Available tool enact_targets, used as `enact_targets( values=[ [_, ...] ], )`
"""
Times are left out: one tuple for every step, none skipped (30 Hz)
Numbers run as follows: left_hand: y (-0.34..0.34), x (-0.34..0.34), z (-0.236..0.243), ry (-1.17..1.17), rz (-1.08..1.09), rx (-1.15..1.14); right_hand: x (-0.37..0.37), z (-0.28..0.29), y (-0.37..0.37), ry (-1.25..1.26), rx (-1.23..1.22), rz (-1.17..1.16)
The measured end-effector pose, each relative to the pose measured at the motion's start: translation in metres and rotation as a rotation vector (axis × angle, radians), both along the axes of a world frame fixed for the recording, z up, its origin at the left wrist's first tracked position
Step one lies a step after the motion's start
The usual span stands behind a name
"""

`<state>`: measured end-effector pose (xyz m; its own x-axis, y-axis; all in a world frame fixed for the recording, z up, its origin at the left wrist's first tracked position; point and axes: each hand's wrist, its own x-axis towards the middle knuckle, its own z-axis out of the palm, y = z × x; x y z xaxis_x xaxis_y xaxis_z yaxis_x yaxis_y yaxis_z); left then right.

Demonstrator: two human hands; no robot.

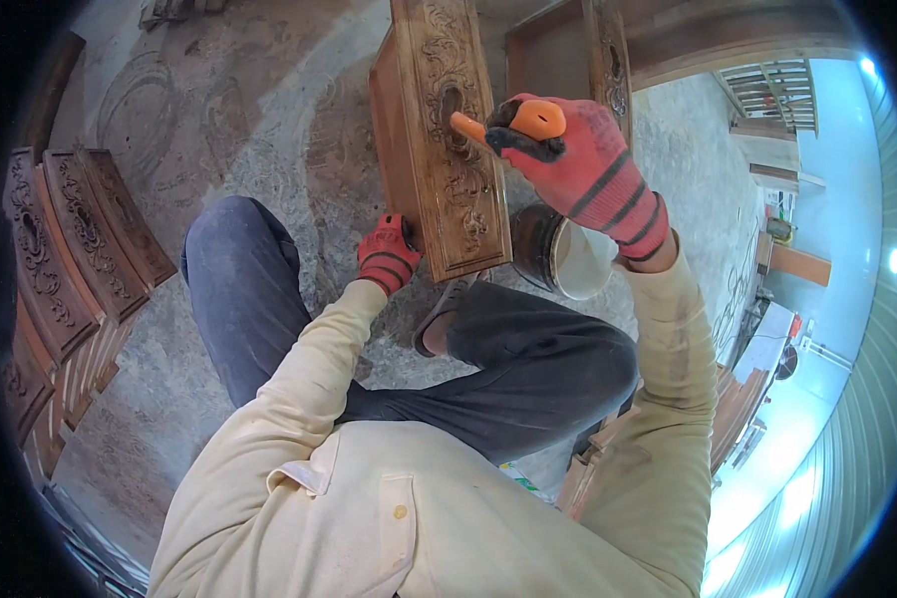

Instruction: Staining a wooden drawer using a brush.

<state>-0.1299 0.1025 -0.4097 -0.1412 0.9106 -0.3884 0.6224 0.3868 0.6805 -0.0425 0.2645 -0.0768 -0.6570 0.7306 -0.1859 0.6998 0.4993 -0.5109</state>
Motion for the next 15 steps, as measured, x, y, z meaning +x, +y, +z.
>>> enact_targets(
  values=[
    [0.0,-0.001,0.002,-0.013,-0.014,-0.009,-0.001,0.006,-0.002,0.002,-0.027,-0.005],
    [-0.001,-0.001,0.003,-0.026,-0.028,-0.018,-0.001,0.008,-0.003,0.004,-0.055,-0.01],
    [-0.001,0.0,0.003,-0.027,-0.028,-0.016,0.0,0.008,-0.003,0.003,-0.054,-0.01],
    [-0.001,0.0,0.002,-0.016,-0.036,-0.013,0.003,0.008,-0.002,0.008,-0.023,-0.013],
    [-0.001,0.0,0.0,-0.006,-0.044,-0.01,0.006,0.008,-0.001,0.013,0.007,-0.015],
    [-0.001,0.0,-0.001,0.005,-0.052,-0.007,0.009,0.007,-0.001,0.018,0.038,-0.017],
    [-0.001,0.001,-0.002,0.016,-0.06,-0.004,0.01,0.007,-0.001,0.023,0.068,-0.02],
    [-0.001,0.0,0.0,0.016,-0.061,-0.004,0.011,0.006,-0.001,0.024,0.068,-0.021],
    [-0.001,0.0,0.001,0.019,-0.065,-0.008,0.011,0.005,-0.003,0.059,0.023,-0.018],
    [0.0,-0.001,0.003,0.022,-0.07,-0.012,0.012,0.005,-0.004,0.094,-0.022,-0.015],
    [0.0,-0.002,0.005,0.025,-0.073,-0.016,0.012,0.004,-0.005,0.129,-0.067,-0.012],
    [0.0,-0.003,0.006,0.029,-0.076,-0.02,0.012,0.003,-0.006,0.165,-0.112,-0.007],
    [0.002,-0.003,0.007,0.033,-0.075,-0.014,0.011,0.001,-0.005,0.169,-0.106,-0.005],
    [0.003,-0.002,0.009,0.053,-0.066,-0.009,0.01,-0.001,-0.004,0.158,-0.049,0.032],
    [0.003,0.0,0.012,0.073,-0.056,-0.005,0.009,-0.004,-0.002,0.146,0.007,0.069]
  ],
)
